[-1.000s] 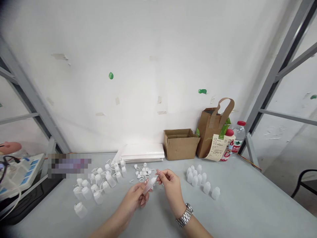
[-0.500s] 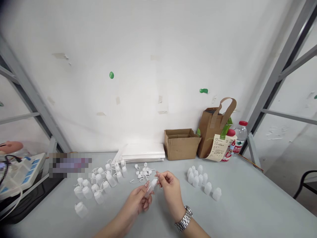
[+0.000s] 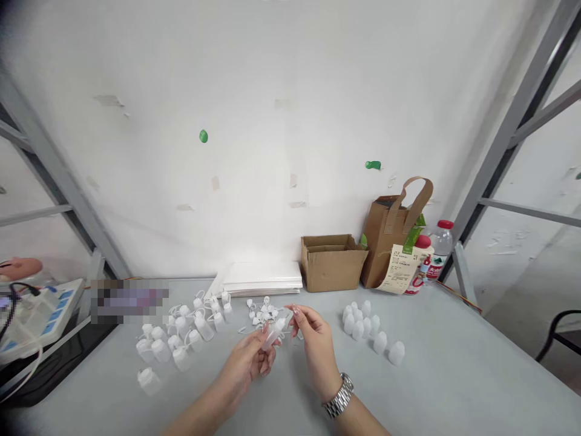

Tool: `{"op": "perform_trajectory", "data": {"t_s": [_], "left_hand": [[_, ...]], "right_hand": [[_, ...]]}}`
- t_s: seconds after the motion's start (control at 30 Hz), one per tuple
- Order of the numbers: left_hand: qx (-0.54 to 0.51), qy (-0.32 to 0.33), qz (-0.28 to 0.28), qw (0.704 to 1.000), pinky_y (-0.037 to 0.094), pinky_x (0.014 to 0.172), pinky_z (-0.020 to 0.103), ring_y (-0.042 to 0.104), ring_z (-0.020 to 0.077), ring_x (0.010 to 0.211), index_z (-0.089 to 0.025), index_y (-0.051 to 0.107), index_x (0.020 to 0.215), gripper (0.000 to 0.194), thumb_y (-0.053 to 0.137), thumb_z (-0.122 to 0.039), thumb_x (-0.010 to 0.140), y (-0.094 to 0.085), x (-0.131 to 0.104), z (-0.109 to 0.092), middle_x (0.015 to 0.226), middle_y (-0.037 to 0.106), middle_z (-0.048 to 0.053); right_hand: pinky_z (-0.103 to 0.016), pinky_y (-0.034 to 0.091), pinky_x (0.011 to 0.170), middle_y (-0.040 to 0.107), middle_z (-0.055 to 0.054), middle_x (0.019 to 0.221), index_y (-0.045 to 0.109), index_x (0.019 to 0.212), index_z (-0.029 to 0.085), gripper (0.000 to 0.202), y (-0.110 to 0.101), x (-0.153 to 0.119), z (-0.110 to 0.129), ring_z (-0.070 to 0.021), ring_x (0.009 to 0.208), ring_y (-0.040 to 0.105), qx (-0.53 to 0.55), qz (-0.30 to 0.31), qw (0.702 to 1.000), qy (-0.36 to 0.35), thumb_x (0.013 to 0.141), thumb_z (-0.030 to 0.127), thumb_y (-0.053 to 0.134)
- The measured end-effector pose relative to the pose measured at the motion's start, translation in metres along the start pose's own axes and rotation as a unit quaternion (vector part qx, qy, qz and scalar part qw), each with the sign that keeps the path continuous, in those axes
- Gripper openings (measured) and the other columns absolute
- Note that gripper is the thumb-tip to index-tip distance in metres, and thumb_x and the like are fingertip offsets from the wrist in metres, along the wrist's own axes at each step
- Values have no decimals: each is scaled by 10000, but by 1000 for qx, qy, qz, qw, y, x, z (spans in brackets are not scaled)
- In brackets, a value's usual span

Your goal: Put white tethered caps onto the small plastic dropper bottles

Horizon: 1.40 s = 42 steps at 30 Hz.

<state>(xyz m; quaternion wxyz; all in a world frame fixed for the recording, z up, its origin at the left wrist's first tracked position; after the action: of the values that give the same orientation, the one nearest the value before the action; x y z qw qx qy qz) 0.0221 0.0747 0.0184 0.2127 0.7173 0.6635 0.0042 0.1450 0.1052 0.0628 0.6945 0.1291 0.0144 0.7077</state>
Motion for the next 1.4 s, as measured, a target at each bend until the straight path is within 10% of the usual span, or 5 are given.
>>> {"op": "perform_trajectory", "data": {"t_s": [0.5,0.9,1.4], "left_hand": [[-81,-45,42,995,214,449,207,292,30,368,-134,527,640,557,618,-673,529,9,-5,6,415,450,-63],[-56,-26,34,997,232,458,217,312,42,371,-140,541,654,548,610,-672,545,8,-5,2,412,455,-58],[-34,2,31,999,223,449,210,305,35,365,-145,521,651,579,575,-709,529,6,-3,-3,410,459,-66]], "right_hand": [[-247,415,597,515,23,566,630,665,180,238,6,-11,5,-137,578,503,-45,-16,998,-51,745,404,611],[-269,460,597,549,16,690,570,1011,201,305,3,-11,4,-146,620,541,-58,-33,995,-74,749,347,623],[-263,454,568,557,6,701,594,789,182,183,3,-16,3,-123,557,529,-69,-45,993,-84,754,360,617]]}}
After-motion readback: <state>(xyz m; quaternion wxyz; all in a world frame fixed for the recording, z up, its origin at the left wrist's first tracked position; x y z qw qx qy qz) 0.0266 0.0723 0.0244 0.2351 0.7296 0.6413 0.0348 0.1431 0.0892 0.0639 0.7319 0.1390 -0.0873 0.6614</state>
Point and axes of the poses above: each hand's wrist, its own x-axis towards the middle knuckle, its own y-axis out of the palm, z = x × y, the point moved 9 cm from there along x, towards the middle knuckle
